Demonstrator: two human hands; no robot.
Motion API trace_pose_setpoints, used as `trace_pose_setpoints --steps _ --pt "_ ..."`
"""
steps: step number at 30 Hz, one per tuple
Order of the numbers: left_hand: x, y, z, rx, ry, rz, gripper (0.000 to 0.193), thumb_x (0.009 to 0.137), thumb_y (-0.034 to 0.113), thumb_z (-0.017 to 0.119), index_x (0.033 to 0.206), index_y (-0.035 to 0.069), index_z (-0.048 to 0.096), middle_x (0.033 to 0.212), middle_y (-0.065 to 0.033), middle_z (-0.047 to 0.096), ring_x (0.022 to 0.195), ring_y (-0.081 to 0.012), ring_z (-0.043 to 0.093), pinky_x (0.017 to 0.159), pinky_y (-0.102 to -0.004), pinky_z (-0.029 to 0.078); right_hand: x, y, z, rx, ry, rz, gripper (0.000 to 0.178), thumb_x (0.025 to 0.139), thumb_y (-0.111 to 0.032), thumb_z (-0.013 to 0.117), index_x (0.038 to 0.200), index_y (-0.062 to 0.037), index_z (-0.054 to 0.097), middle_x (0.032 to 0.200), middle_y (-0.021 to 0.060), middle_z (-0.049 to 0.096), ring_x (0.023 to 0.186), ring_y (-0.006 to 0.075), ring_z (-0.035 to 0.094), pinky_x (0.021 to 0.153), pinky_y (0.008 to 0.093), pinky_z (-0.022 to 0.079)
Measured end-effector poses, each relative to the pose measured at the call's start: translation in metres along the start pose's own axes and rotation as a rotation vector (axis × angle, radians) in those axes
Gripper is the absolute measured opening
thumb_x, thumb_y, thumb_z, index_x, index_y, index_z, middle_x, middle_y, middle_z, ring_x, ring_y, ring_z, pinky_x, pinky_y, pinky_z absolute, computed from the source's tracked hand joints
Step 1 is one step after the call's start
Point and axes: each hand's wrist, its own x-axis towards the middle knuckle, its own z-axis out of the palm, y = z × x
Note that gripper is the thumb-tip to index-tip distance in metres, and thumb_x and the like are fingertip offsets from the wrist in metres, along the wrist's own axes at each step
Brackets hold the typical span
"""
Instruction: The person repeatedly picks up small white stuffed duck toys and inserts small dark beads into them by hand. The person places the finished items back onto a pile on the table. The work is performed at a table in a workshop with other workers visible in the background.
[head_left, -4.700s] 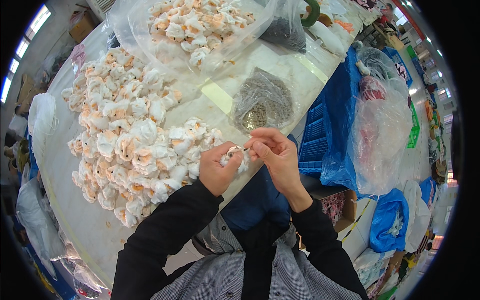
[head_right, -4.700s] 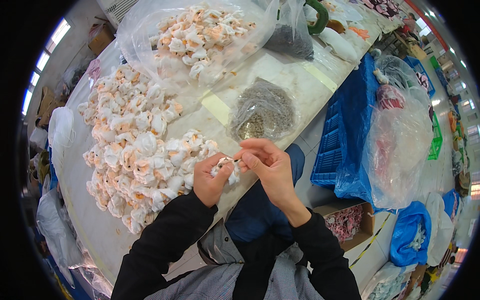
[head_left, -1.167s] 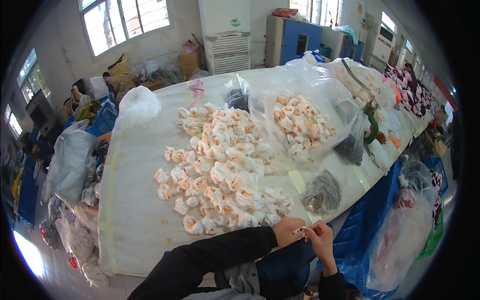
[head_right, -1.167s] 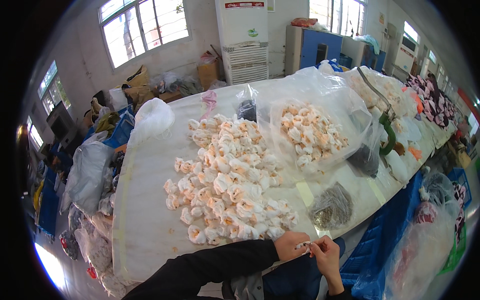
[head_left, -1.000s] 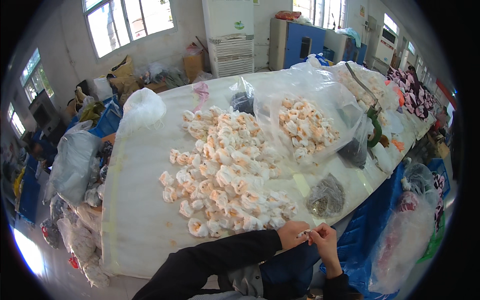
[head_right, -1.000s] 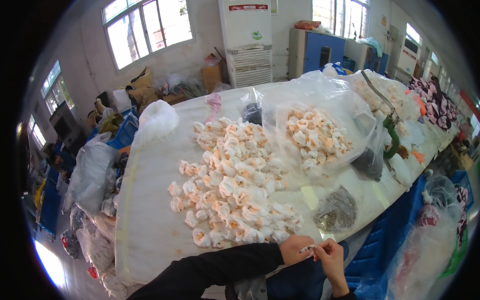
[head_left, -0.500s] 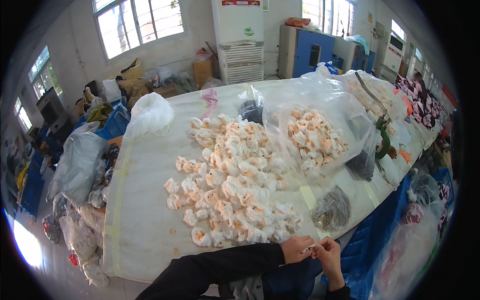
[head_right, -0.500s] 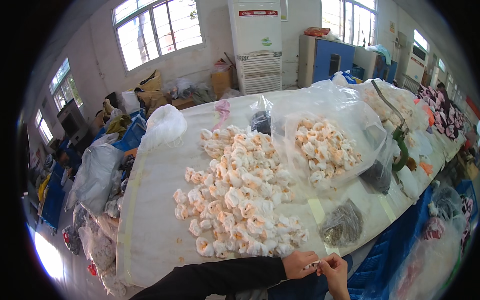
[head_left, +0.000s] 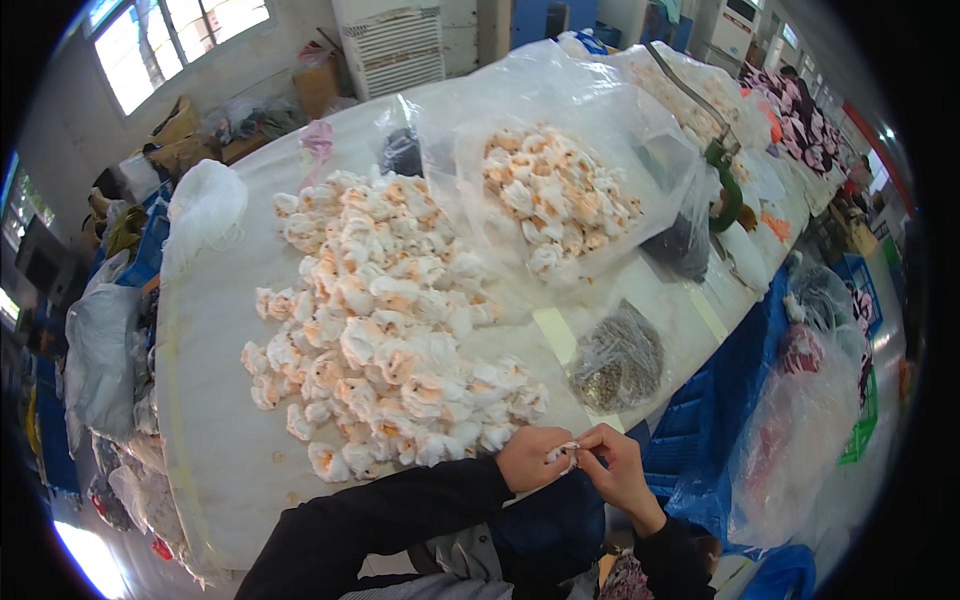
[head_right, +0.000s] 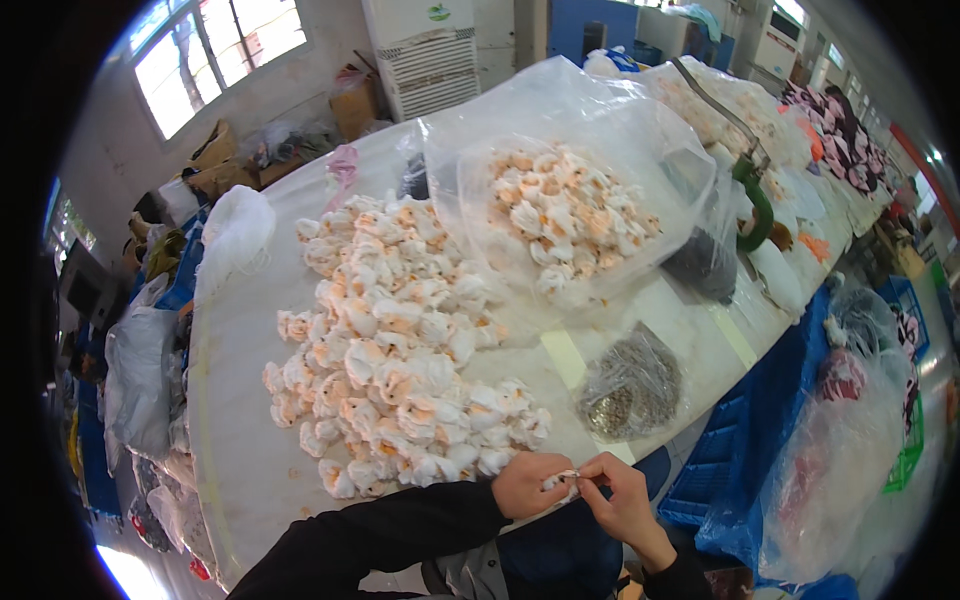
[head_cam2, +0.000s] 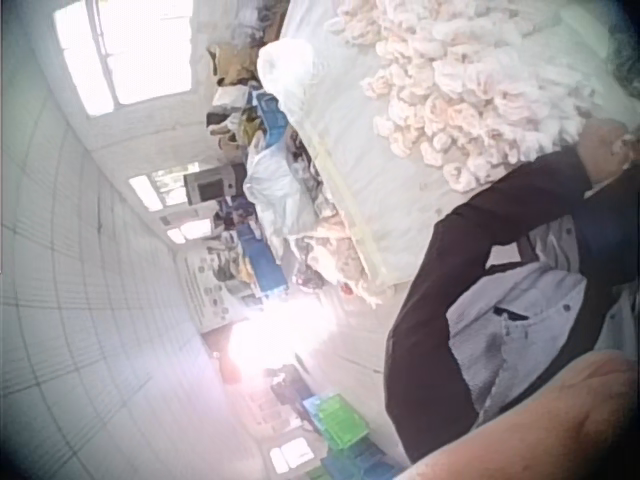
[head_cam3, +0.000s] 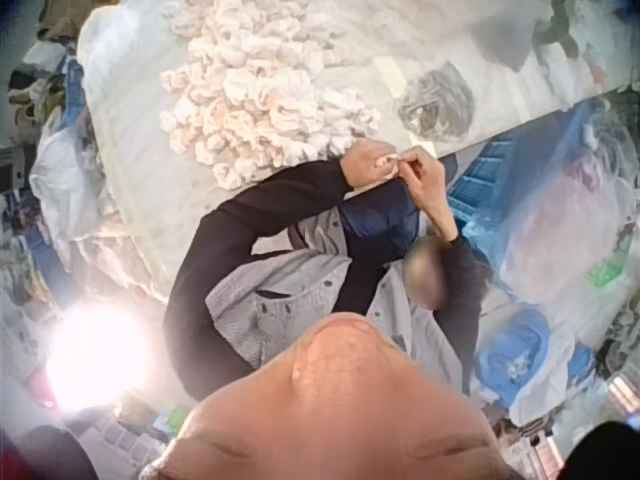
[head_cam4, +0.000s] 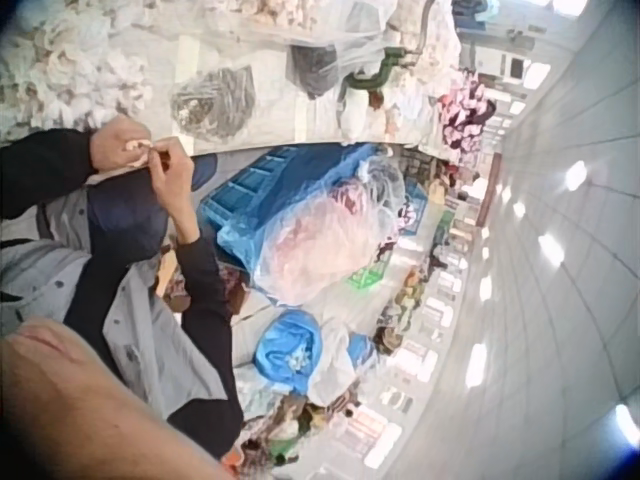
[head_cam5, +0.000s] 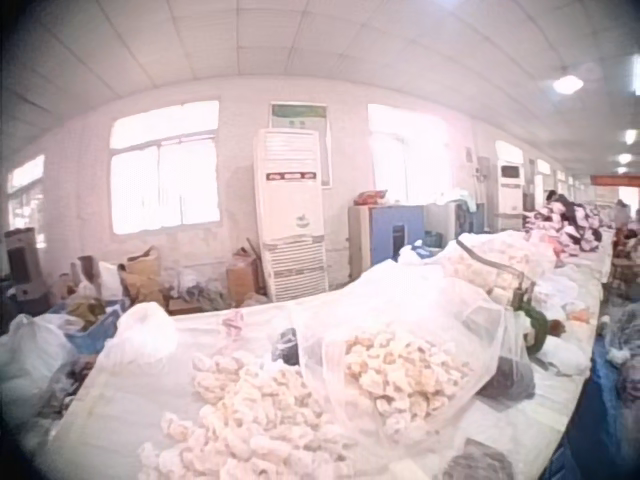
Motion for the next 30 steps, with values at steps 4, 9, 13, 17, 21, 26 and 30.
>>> trace_pose_setpoints --steps 4,9,13,17,21,26,30 --pt "0.0 0.004 -0.001 0.014 0.012 0.001 0.01 0.089 0.011 0.071 0.098 0.005 0.07 0.086 -0.0151 0.067 0.076 -0.0384 0.067 0.064 -0.0423 0.052 0.001 -0.003 0.002 -0.047 -0.001 -0.043 0.006 0.095 0.002 0.07 0.1 0.0035 0.066 0.095 0.0103 0.07 0.083 0.016 0.071 0.074 0.0276 0.056" --pt "0.0 0.011 -0.006 -0.036 0.019 -0.043 0.01 0.089 0.01 0.071 0.098 0.005 0.07 0.087 -0.0151 0.068 0.077 -0.0385 0.067 0.066 -0.0417 0.053 0.006 -0.022 0.001 -0.168 -0.015 -0.073 0.007 0.094 0.001 0.072 0.1 0.0017 0.067 0.092 0.0105 0.069 0.08 0.0185 0.072 0.072 0.0293 0.056" --pt "0.001 0.01 -0.006 -0.037 0.031 0.007 0.01 0.089 0.01 0.07 0.097 0.005 0.069 0.087 -0.0155 0.068 0.076 -0.0385 0.067 0.066 -0.0423 0.053 0.006 -0.032 -0.004 -0.286 -0.064 -0.088 0.008 0.095 0.0 0.072 0.101 0.0009 0.068 0.088 0.0107 0.07 0.078 0.0194 0.072 0.071 0.0303 0.056" --pt "0.004 0.012 -0.007 -0.044 0.068 0.019 0.006 0.092 0.01 0.069 0.097 0.005 0.07 0.083 -0.0145 0.066 0.068 -0.0335 0.066 0.061 -0.0393 0.051 0.007 -0.021 -0.005 0.1 -0.024 0.124 0.011 0.097 -0.006 0.074 0.099 0.0031 0.069 0.083 0.0071 0.07 0.076 0.011 0.068 0.068 0.0267 0.054" --pt "0.004 0.017 -0.005 0.009 0.136 0.01 0.008 0.093 0.012 0.069 0.097 0.005 0.07 0.085 -0.0154 0.067 0.072 -0.0362 0.067 0.063 -0.0403 0.051 0.008 -0.029 0.0 -0.019 0.058 0.089 0.013 0.099 -0.009 0.073 0.098 0.0036 0.069 0.082 0.0065 0.069 0.073 0.0096 0.066 0.067 0.0255 0.053" --pt "0.004 0.021 -0.008 0.008 0.123 -0.014 0.01 0.094 0.012 0.069 0.098 0.003 0.07 0.084 -0.0153 0.067 0.073 -0.035 0.067 0.065 -0.0387 0.052 0.006 -0.038 0.0 -0.131 0.057 -0.019 0.013 0.099 -0.01 0.072 0.1 0.0027 0.069 0.084 0.0084 0.067 0.073 0.0135 0.066 0.068 0.0282 0.052" --pt "0.003 0.018 -0.01 -0.069 0.098 -0.066 0.012 0.097 0.013 0.068 0.098 0.0 0.07 0.08 -0.0127 0.068 0.069 -0.0244 0.066 0.065 -0.0341 0.05 0.005 -0.035 0.002 -0.159 0.077 -0.082 0.011 0.098 -0.009 0.072 0.102 0.0011 0.07 0.088 0.0091 0.067 0.075 0.0165 0.066 0.069 0.03 0.052"
